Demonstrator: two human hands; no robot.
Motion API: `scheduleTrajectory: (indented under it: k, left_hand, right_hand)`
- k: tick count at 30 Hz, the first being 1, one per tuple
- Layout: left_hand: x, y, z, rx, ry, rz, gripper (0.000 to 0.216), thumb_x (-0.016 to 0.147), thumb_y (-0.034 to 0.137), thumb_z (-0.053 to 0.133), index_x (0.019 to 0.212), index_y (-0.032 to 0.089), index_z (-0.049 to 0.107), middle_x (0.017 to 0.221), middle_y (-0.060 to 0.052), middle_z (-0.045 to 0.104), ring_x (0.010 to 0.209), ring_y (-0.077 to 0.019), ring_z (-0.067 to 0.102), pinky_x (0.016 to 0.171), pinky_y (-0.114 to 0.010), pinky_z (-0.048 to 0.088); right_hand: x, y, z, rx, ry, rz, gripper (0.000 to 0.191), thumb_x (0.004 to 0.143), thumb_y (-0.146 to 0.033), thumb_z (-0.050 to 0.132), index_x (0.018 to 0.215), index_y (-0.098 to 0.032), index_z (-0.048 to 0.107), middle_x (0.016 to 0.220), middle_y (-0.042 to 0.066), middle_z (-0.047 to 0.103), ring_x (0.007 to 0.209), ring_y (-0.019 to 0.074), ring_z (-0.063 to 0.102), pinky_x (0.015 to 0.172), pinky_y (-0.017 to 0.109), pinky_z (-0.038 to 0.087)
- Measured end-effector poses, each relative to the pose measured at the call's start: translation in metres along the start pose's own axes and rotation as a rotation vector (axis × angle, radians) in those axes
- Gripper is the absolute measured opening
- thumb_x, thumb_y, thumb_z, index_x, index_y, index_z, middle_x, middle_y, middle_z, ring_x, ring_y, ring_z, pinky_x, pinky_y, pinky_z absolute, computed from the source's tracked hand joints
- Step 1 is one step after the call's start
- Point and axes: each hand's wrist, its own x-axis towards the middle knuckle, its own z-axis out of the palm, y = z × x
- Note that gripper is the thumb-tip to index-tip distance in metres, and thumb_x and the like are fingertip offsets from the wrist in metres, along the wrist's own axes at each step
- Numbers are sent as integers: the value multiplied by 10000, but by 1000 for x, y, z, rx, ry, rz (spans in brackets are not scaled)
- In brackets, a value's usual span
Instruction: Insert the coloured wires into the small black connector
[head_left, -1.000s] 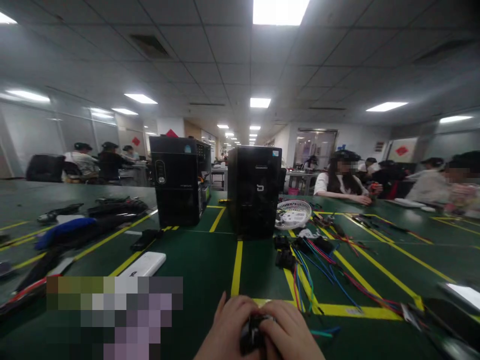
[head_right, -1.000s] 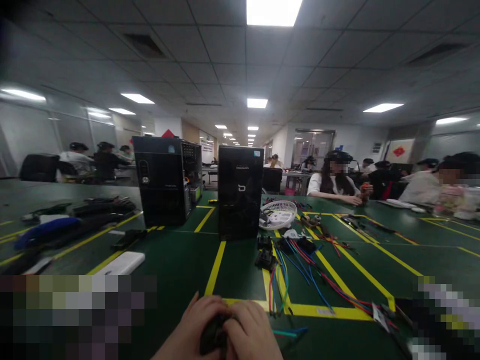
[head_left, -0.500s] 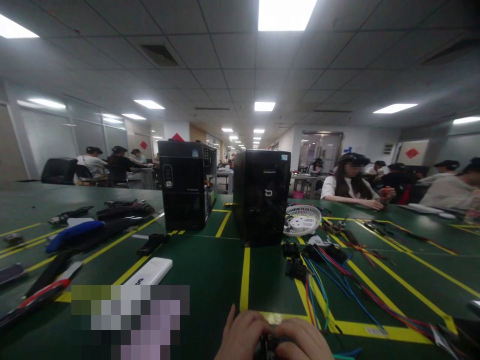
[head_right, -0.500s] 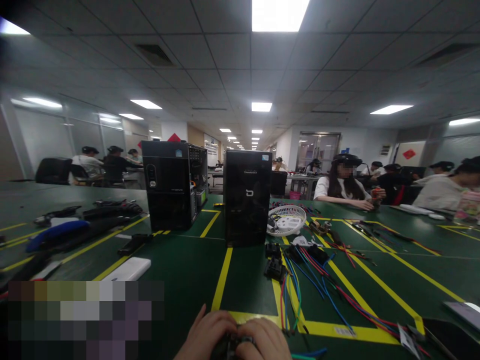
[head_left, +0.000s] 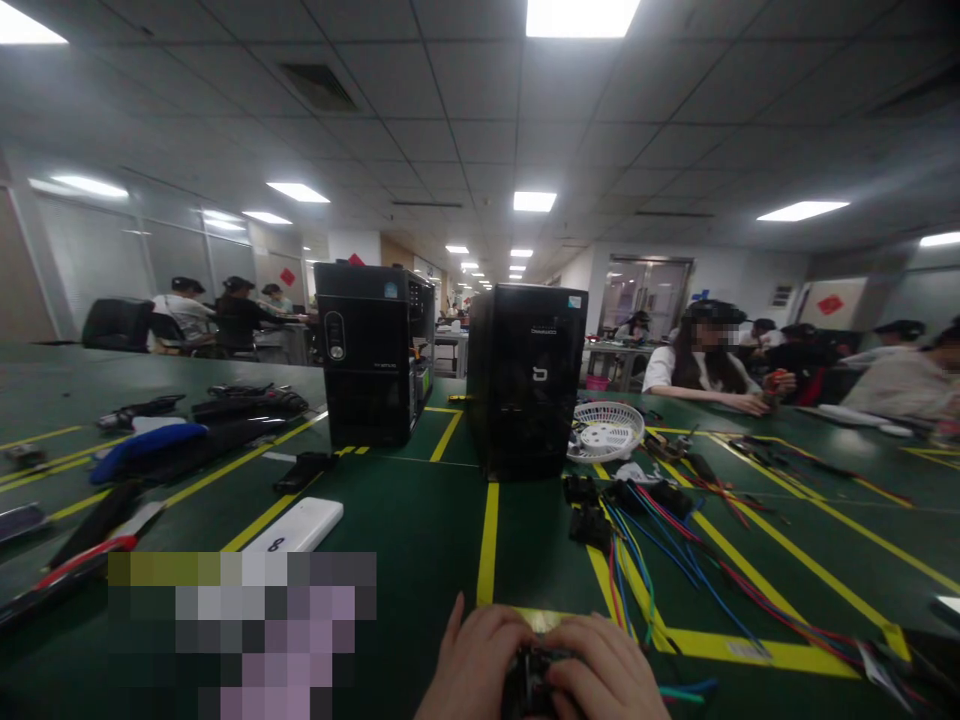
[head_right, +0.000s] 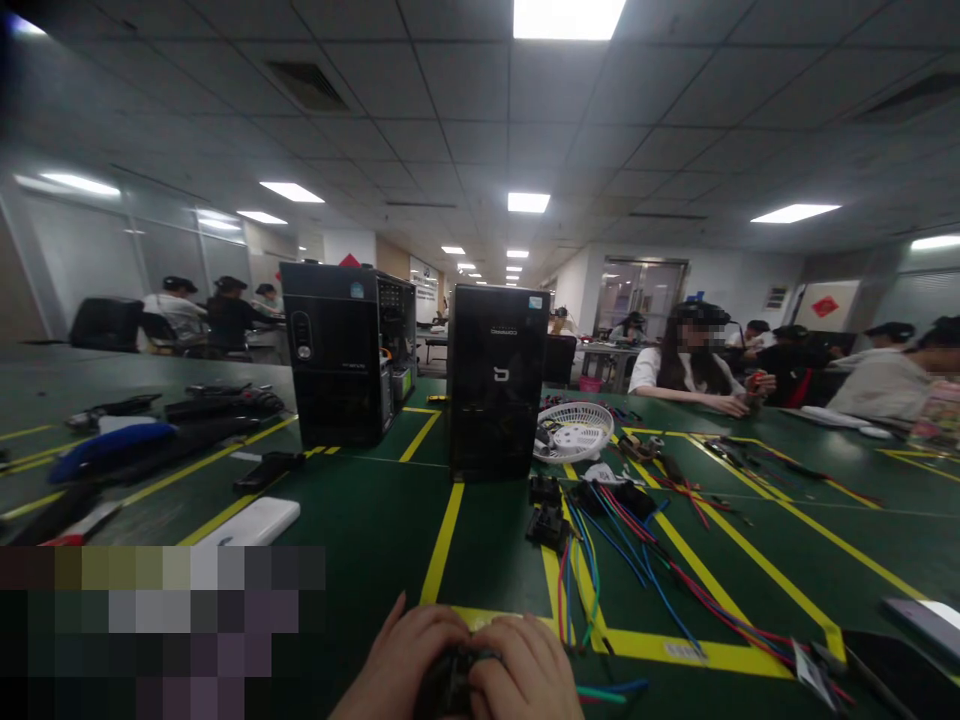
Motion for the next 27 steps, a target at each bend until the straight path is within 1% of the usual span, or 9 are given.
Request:
scheduleTrajectory:
  k: [3,9,13,18,21,24,27]
  left_hand:
    - [-2,5,-4,-23,-3,-32,513,697,192,913,1156,201,683,1238,-102,675,1221,-336,589,1143,-664,191]
    - [-2,5,-3,-38,-2,-37,485,709,193,892,1146,204,680,1241,-102,669,1218,-333,585,1145,-660,175]
    - [-2,3,-1,-25,-5,-38,529,694,202,912,1169,224,679,1247,-96,668,1236,-342,575,1142,-665,180]
    - [-1,-1,3,23,-1,-17,448,755,252,853,1165,225,677,1218,-97,675,1203,-332,598,1140,-654,208]
    - [-1,-2,4,34,6,-14,431,762,272,846,1157,237,676,1218,-89,675,1201,-328,599,1146,-639,215]
    - [-1,0,2,27,7,-22,489,726,273,887,1167,241,676,1240,-86,672,1211,-332,593,1150,-635,208]
    - [-1,3,-1,11,8,-28,455,759,246,849,1180,240,676,1253,-83,673,1225,-327,587,1153,-636,201]
  right_hand:
    - [1,-2,-2,-54,22,2,168,952,-165,508,934,-298,609,1019,-57,747,966,152,708,932,324,522]
    - [2,-2,-4,-93,45,-1,211,909,-125,511,938,-309,609,1024,-73,752,968,148,712,942,332,514]
    - [1,0,-3,-82,-1,-17,175,894,-143,555,926,-309,603,1017,-72,757,954,156,724,904,336,554]
    - [-3,5,-2,-53,-45,-22,139,887,-179,626,935,-307,607,1015,-64,758,945,161,731,903,338,576]
    - [-5,6,-1,-54,-48,-26,137,887,-179,625,938,-305,610,1019,-51,757,951,174,732,898,353,582]
    - [-5,5,-2,-33,-64,-18,139,882,-185,645,946,-303,609,1020,-46,755,948,177,731,907,360,579]
    - [-4,3,-3,-8,-65,6,151,890,-168,623,954,-304,606,1011,-52,752,945,164,727,917,348,570]
